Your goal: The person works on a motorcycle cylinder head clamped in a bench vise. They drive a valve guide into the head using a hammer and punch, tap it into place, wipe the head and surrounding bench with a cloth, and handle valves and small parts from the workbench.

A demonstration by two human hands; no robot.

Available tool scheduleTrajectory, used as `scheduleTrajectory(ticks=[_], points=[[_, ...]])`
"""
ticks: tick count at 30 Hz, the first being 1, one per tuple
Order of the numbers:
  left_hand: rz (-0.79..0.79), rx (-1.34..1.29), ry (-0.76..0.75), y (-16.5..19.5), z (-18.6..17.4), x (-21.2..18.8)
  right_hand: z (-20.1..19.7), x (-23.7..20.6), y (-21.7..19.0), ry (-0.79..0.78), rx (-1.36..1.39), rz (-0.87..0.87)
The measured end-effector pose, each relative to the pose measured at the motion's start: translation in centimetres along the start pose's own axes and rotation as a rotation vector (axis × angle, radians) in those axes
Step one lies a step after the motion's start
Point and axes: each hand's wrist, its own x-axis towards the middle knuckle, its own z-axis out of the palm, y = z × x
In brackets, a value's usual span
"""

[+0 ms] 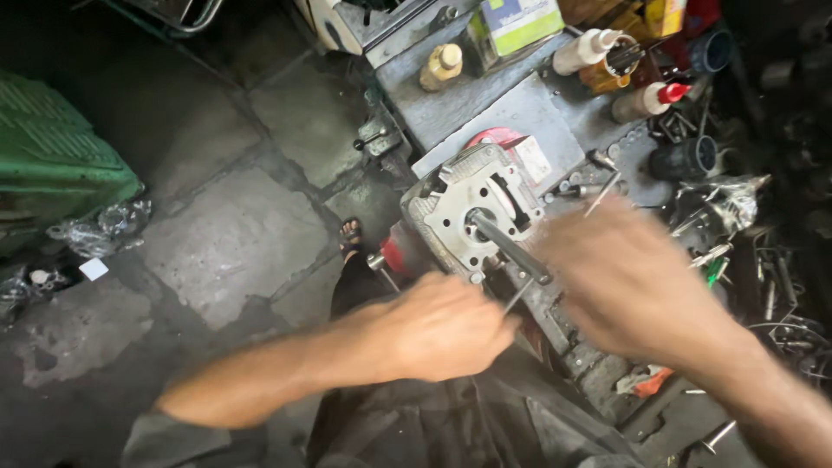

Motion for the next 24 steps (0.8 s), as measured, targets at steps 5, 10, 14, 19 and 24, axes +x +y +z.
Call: scheduleTrajectory(ticks=[5, 10, 14, 19, 24], points=[[0.053, -0.203, 0.129, -4.3, 6.2, -3.5, 2.5, 3.7, -2.3, -0.605, -0.394, -0.032], [0.360, -0.185, 1.250, -8.9, 11.6, -1.0, 5.1, 7.1, -2.5, -0.814, -0.113, 0.412], [0.405, -0.194, 1.409, -11.6, 11.8, 2.1, 6.4, 8.7, -0.8, -1.267, -0.180, 0.289], [0.753, -0.140, 1.172, -15.0, 1.1, 3.4, 8.2, 7.0, 1.1, -0.808, 0.243, 0.418], [0.344, -0.316, 0.208, -10.6, -5.9, 19.0, 9.7, 2.6, 0.8, -0.574, 1.147, 1.369]])
